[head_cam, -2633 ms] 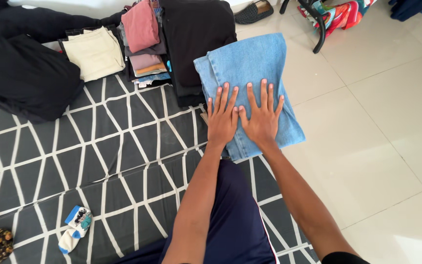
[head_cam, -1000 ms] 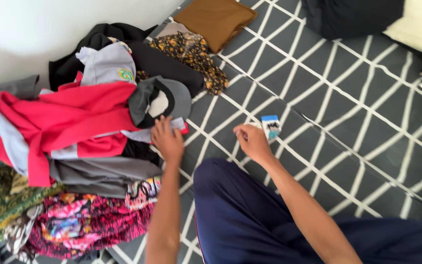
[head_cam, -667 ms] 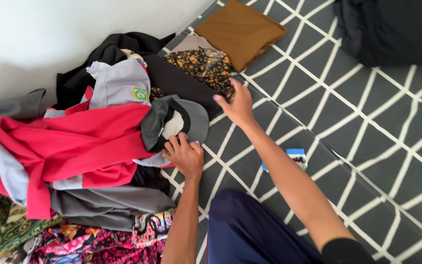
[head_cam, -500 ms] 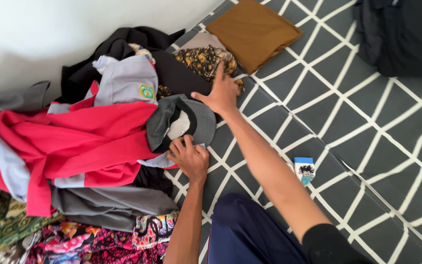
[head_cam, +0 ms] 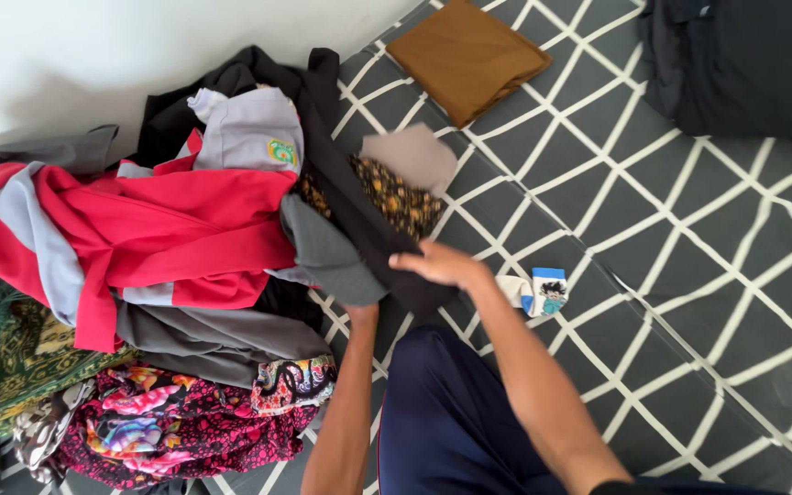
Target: The person folds a pair of blue jeans, a light-colored printed garment, a blue shirt, and a pair of dark trousers while sitting on a patterned surface.
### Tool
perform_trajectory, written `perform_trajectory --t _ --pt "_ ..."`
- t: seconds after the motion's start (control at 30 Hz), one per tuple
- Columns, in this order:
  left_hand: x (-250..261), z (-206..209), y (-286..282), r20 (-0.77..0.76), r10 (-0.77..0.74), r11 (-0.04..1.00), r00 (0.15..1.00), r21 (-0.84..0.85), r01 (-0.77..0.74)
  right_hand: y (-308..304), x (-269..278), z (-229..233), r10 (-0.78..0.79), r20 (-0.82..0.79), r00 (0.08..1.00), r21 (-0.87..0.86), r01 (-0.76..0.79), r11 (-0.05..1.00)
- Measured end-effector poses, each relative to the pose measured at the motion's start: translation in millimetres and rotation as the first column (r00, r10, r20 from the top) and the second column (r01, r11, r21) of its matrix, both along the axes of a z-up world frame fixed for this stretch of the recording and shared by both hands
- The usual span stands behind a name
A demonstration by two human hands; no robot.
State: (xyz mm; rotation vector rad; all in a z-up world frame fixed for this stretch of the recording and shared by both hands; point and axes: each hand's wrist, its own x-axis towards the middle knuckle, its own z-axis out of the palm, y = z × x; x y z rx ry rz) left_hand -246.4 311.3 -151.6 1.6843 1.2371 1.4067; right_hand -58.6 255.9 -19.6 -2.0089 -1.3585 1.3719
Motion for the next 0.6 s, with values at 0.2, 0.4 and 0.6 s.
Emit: perform_trajectory --t 0.2,0.4,0.6 --pt "47.3 33.5 8.8 0.068 -0.067 0.996 0.995 -0.054 0.071 -31.9 -34.9 35.1 -0.344 -0.596 0.726 0.204 0.551 0.809" --pt "145.3 285.1 81.6 -0.017 -0.584 0.742 0.811 0.393 0.543 51.0 61.4 155.3 -0.28 -0.761 0.585 0.525 0.81 0.261" --pt "90.8 342.1 65.4 -0.164 -0.444 0.795 0.881 0.382 0.472 82.7 158.5 150.2 0.147 -0.94 0.309 0.342 0.844 0.413"
